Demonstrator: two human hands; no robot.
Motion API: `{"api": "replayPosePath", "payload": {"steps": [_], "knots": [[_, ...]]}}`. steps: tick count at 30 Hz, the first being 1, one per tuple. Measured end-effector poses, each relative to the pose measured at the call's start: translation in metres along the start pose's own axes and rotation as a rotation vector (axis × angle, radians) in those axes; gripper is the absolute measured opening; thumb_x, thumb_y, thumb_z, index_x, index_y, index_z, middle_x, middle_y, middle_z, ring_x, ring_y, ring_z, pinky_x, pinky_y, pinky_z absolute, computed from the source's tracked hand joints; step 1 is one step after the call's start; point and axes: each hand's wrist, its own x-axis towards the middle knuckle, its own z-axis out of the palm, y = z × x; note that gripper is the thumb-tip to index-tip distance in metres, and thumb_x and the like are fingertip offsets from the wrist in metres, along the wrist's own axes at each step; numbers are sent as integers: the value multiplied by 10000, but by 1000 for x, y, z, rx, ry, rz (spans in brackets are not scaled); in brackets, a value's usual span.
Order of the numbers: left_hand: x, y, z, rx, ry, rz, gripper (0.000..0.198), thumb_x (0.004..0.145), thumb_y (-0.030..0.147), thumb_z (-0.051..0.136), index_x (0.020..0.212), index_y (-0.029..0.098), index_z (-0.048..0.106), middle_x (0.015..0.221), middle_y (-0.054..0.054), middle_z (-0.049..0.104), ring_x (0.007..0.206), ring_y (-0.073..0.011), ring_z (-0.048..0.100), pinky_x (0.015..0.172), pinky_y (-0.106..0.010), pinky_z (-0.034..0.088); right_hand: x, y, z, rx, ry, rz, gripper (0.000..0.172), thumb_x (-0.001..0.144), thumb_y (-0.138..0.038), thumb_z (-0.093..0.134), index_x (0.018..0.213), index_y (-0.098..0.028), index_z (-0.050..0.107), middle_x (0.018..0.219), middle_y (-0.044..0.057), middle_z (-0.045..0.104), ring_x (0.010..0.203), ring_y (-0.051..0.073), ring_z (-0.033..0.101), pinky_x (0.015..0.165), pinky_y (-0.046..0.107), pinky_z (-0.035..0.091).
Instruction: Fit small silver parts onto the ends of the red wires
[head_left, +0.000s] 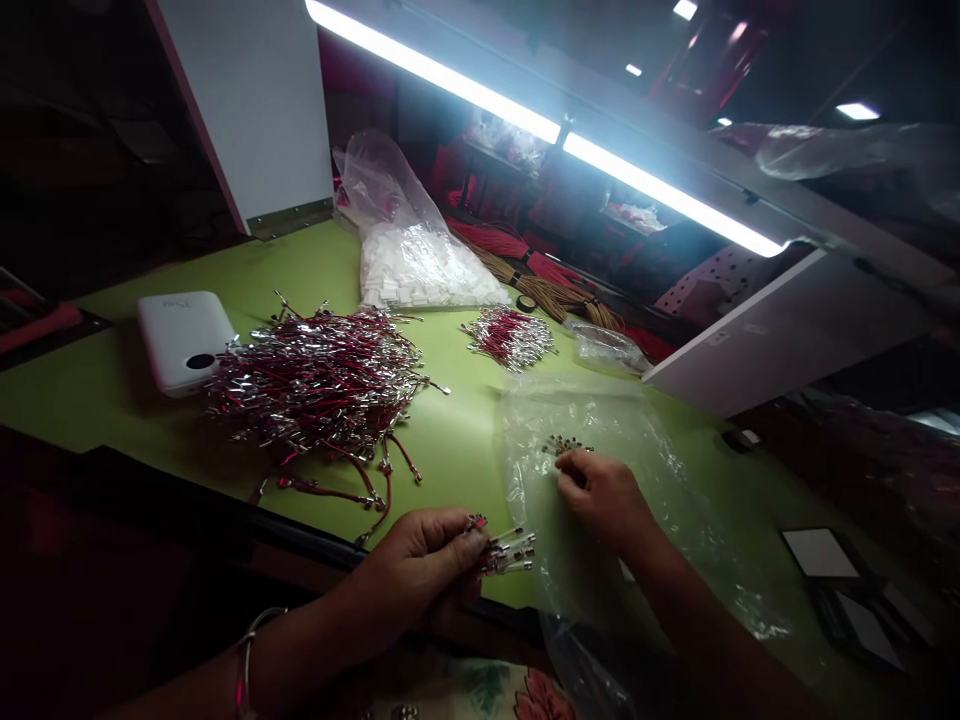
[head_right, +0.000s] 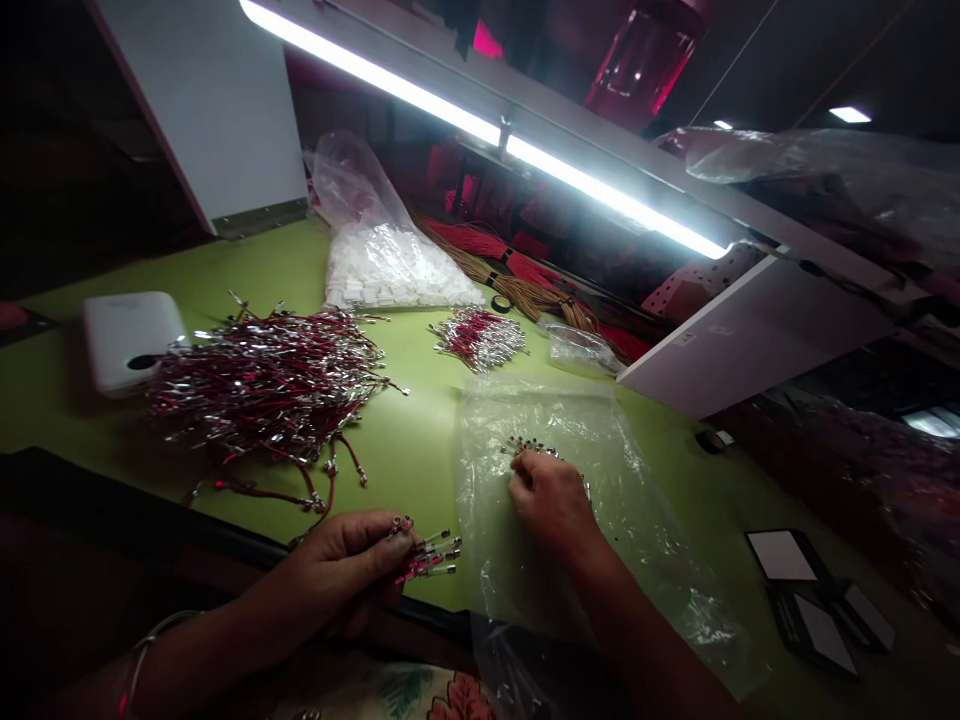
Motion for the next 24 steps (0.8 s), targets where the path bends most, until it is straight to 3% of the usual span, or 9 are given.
{"api": "replayPosePath", "payload": {"steps": [2,4,6,8,15,24], "knots": [[-1,1,2,1,-6,0,397,872,556,605,760,177,561,600,45,585,356,-34,387,332,-160,207,-9,-11,-3,213,-62,-15,88,898,-221,546,863,-185,618,767,28,699,665,165,660,631,266,510],[-1,2,4,-3,-27,13,393,874,551,601,749,181,555,556,54,559,360,-40,373,344,-168,193,-19,-28,-4,630,-149,-20,126,893,-294,587,816,-195,591,715,1,674,589,135,625,588,251,516],[-2,2,6,-9,-62,30,397,880,551,590,734,185,541,514,64,514,371,-49,352,363,-180,193,-29,-45,-2,1062,-199,11,143,837,-300,687,780,-197,604,710,-13,661,585,112,590,583,233,501],[-3,1,7,-7,-88,43,407,886,554,584,722,185,532,521,63,485,401,-58,343,392,-197,214,-35,-59,1,1256,-186,55,134,781,-263,769,791,-199,652,709,-27,647,604,94,558,584,207,469],[-5,-5,6,-19,-114,79,395,899,521,592,733,165,545,628,38,473,559,-94,358,517,-235,264,-44,-65,4,1058,-131,1,109,821,-269,756,774,-189,700,651,-21,610,595,108,516,560,228,421],[-8,-9,8,-22,-183,56,407,918,517,566,736,152,566,652,23,501,608,-106,383,562,-230,290,-56,-72,-10,535,14,-343,146,901,-205,633,754,-212,630,640,-29,610,570,115,531,568,248,399]]}}
